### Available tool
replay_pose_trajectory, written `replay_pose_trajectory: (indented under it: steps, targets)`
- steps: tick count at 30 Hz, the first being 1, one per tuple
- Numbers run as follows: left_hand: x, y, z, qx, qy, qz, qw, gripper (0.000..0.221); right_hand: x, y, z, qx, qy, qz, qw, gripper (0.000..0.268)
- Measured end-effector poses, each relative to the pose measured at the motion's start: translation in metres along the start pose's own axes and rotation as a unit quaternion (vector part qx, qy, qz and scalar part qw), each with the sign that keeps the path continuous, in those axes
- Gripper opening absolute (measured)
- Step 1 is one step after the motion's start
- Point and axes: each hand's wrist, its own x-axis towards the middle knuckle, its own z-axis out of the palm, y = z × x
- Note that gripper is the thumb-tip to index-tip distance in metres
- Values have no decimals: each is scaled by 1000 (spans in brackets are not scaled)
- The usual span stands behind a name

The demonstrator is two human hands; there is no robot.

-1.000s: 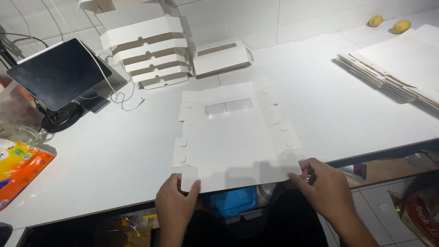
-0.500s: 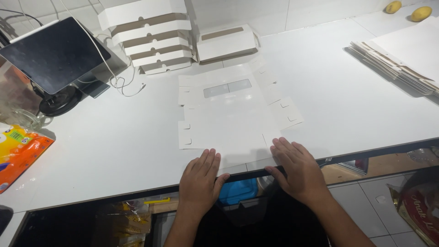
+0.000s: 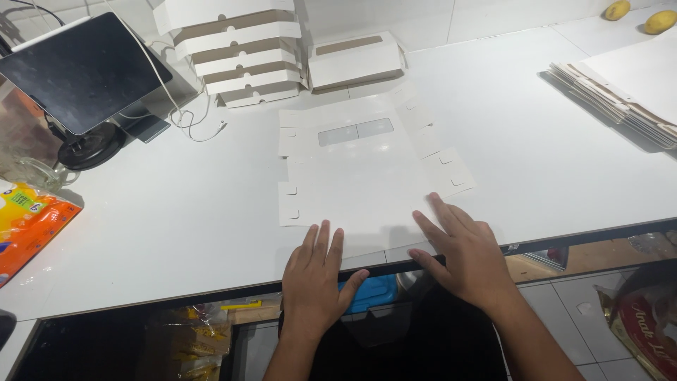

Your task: Folding and assembling flat cardboard templates into boxes for bakery products.

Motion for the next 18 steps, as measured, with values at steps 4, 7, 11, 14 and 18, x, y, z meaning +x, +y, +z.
replay_pose_trajectory:
  steps: [4,7,11,14,18]
  targets:
    - [-2,-2,0,-24,55,-2,998,71,-4,1,4,23,-12,51,998,65]
    - [-2,-5,-2,-82,125,-37,988,54,-6,8,5,120,37,109,986,59]
    - [0,-8,-15,-208,198,-58,956,32,-8,17,3,178,101,144,968,50]
    - [4,-8,-21,-195,235,-32,952,22,-1,13,-11,207,80,166,961,54]
    - [19,-13,-40,-119,294,-48,947,16,23,3,-40,209,66,218,951,47]
